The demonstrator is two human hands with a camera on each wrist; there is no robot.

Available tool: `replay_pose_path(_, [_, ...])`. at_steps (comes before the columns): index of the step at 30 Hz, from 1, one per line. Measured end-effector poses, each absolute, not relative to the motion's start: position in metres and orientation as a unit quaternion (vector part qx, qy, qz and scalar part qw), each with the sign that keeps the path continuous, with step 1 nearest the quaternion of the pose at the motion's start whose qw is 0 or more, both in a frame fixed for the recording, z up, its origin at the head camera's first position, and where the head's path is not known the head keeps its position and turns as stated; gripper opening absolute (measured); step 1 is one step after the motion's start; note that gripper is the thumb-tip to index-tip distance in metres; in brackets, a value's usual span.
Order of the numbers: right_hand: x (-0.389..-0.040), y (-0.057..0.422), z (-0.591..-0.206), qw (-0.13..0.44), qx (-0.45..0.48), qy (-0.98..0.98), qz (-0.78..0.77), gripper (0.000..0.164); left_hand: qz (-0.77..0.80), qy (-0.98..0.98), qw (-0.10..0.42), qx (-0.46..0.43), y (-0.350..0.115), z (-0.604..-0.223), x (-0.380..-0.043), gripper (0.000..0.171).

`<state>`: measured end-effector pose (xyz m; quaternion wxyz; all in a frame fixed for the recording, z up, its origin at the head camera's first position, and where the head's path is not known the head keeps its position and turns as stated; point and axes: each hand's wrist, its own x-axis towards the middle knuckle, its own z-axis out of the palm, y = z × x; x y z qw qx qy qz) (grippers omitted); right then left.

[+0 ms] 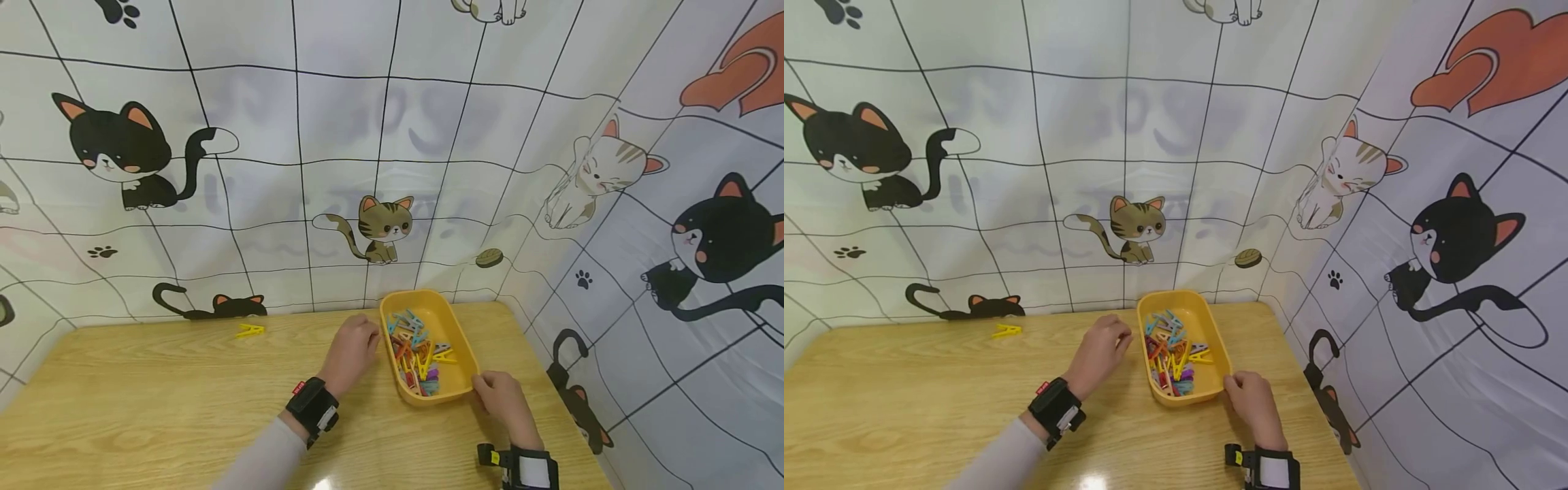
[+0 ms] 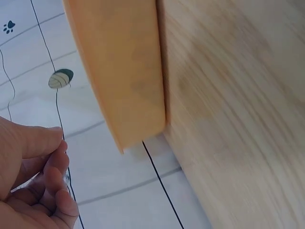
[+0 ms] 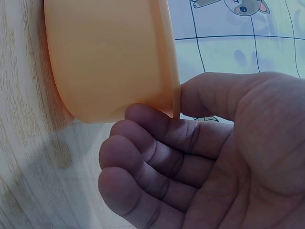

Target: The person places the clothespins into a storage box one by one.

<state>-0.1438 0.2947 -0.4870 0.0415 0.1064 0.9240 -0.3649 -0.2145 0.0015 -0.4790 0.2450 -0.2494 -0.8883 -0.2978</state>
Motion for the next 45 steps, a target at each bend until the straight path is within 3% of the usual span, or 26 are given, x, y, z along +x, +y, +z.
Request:
replay_pose_path(32, [-0.145, 0.294, -0.486, 0.042, 0.103, 0.924, -0.366, 0.034, -0.234, -0.927, 0.246, -0.157, -0.124, -0.478, -0.233, 0.004])
replay_pose_path(45, [-0.146, 0.296, -0.488, 0.048, 0.105, 0.921, -0.372, 0.033, -0.218, -0.937, 0.242, -0.124, -0.175, -0.494, -0.242, 0.009])
